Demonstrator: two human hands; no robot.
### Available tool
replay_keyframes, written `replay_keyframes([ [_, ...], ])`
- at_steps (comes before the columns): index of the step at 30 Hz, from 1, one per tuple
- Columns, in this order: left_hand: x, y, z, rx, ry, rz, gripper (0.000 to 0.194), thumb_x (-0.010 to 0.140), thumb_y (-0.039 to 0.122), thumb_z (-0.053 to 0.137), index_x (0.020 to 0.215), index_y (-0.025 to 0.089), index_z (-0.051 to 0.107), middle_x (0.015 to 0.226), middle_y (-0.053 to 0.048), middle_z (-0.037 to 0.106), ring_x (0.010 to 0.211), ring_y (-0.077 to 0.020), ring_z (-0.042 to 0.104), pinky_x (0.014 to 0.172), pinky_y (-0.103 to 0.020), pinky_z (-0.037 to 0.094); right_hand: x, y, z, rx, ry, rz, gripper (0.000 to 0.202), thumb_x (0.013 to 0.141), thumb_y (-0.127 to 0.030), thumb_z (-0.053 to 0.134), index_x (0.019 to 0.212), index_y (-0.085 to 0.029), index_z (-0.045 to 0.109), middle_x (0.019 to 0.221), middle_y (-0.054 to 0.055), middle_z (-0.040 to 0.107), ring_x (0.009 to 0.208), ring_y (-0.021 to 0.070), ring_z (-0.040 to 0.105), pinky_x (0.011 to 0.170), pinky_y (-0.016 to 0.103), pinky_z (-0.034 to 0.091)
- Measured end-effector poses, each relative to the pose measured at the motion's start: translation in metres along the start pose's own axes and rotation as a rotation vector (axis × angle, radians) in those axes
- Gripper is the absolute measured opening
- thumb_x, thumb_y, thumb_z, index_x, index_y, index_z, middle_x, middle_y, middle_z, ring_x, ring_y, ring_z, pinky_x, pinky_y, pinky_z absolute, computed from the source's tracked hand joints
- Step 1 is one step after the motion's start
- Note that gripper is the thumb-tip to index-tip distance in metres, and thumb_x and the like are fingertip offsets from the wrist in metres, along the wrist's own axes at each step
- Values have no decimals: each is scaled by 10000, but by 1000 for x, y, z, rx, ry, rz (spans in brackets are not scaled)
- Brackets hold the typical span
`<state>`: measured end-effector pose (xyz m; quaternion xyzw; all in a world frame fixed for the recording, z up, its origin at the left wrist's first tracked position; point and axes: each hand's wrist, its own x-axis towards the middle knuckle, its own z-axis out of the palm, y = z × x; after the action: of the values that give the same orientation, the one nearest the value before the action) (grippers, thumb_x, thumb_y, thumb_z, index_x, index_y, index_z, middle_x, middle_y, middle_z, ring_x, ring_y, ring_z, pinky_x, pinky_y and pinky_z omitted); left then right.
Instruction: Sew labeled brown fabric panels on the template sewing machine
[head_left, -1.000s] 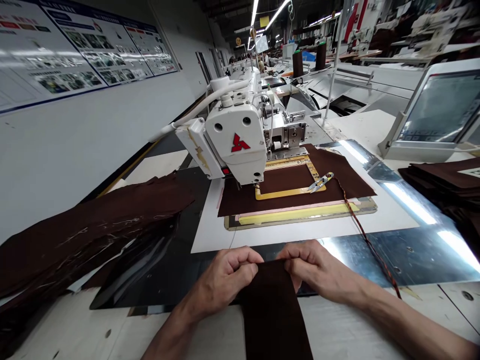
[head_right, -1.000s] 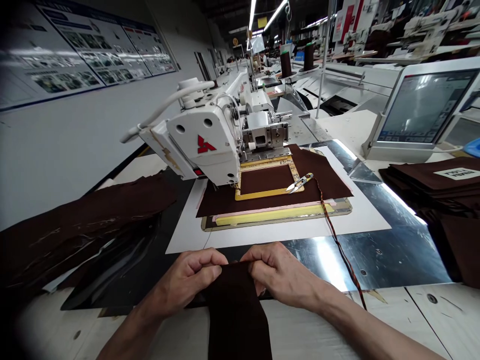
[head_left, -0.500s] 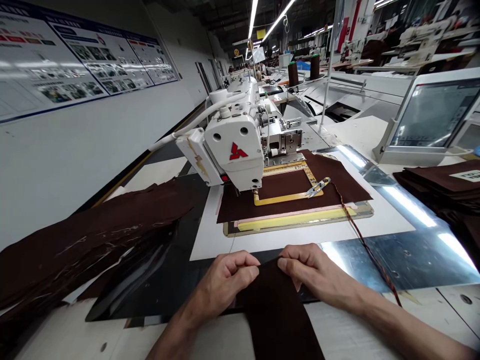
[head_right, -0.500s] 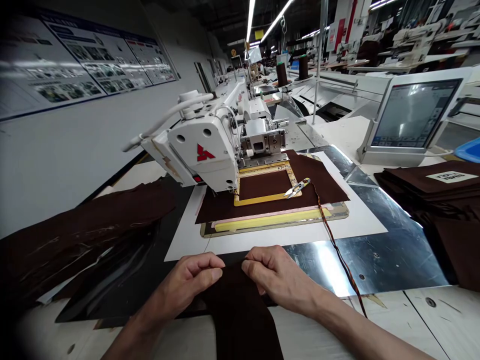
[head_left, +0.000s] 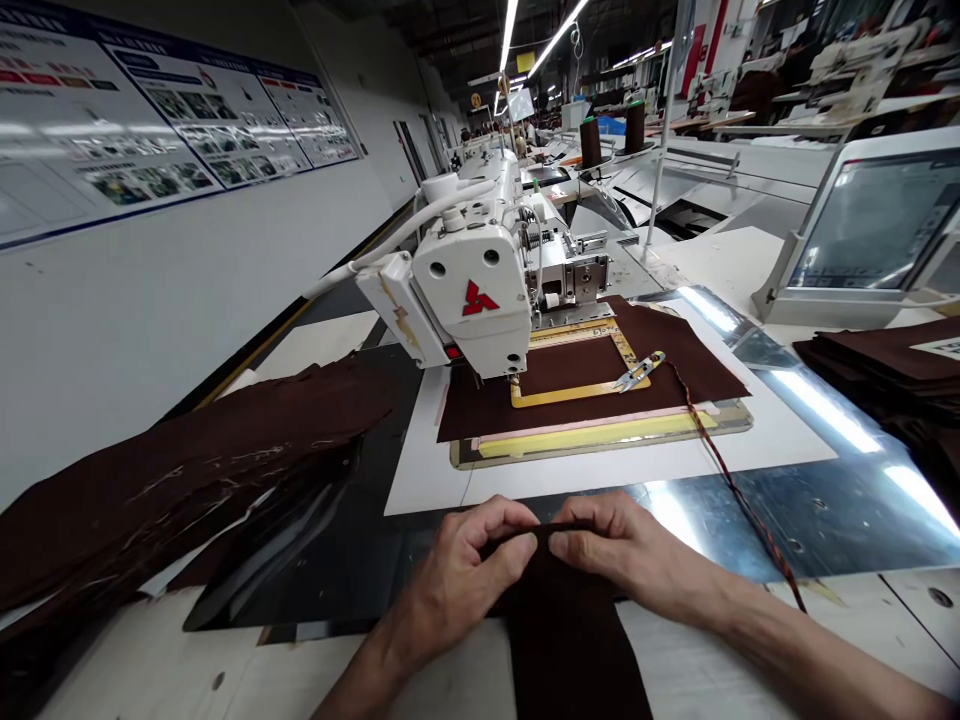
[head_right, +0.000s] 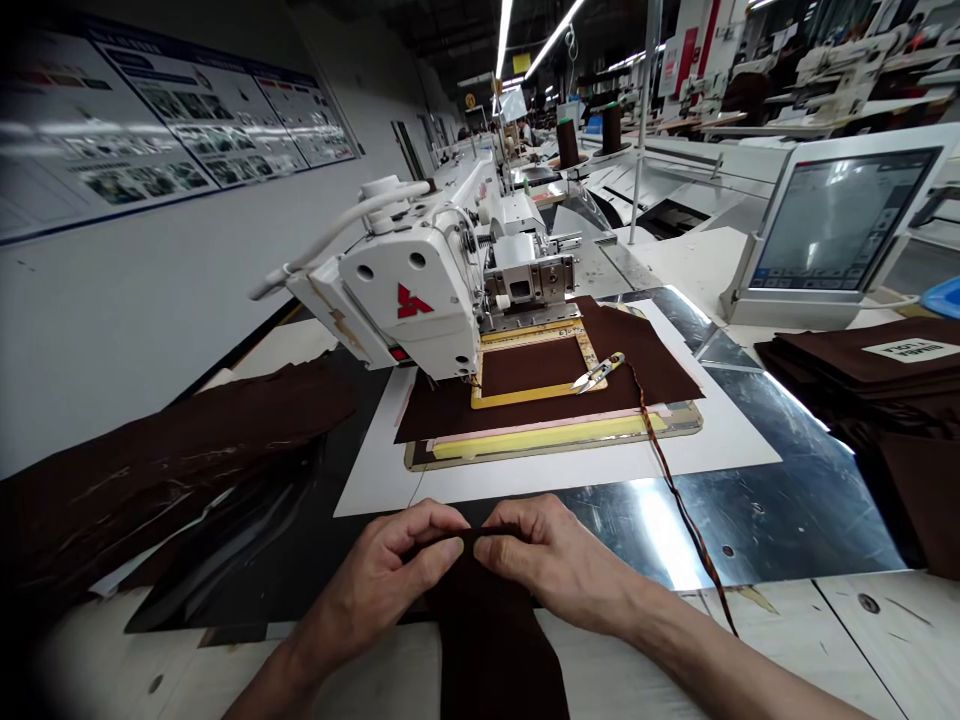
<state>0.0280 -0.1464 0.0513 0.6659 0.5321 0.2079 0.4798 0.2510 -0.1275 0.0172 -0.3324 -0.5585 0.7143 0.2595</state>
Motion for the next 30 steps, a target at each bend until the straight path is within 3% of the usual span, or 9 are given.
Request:
replay_keyframes([
  [2,-2,0,3,173,93,112,126,974,255,562,1055,223,653,861,1,658,739,-134,592,575,-206,420,0,1,0,-4,-13,-9,249,969,-360,600,819,-162,584,618,-70,363,554,80,277,472,235,201],
  [4,-2,-2,5,365,169,316,179,968,191,569,1135,228,624,959,-19,690,848,-162,648,703,-241,483,0,1,0,-27,-24,-27,238,973,-347,586,824,-163,579,626,-66,374,563,83,294,479,236,209],
  [6,-2,-4,5,532,182,502,223,969,133,554,1174,210,600,977,-36,693,889,-179,662,818,-292,495,0,1,0,-59,-20,-37,230,977,-328,569,814,-166,565,630,-65,380,570,85,307,484,238,214],
  [8,-1,-3,4,642,158,590,229,974,101,537,1175,193,597,971,-48,696,900,-191,664,845,-317,496,0,-1,-1,-120,-10,-46,224,974,-303,561,795,-168,555,638,-64,387,584,85,319,492,237,225],
  [12,1,5,-3,702,64,610,188,987,104,514,1122,175,625,947,-55,701,868,-191,661,802,-314,500,-1,-6,-2,-244,-22,-76,192,953,-253,560,783,-167,572,664,-61,421,617,86,350,515,230,251],
  [20,3,14,-11,691,-87,554,183,1005,162,484,1064,182,656,828,-33,683,761,-161,652,752,-283,487,-2,-5,-3,-245,-86,-56,146,927,-225,544,800,-171,591,647,-65,423,587,87,354,503,230,249],
  [30,2,7,-5,785,44,580,145,948,91,477,940,166,601,757,-3,630,641,-136,570,655,-291,424,-3,-6,-3,-229,-67,-33,175,923,-261,526,766,-184,528,650,-60,400,580,92,336,485,225,250],
])
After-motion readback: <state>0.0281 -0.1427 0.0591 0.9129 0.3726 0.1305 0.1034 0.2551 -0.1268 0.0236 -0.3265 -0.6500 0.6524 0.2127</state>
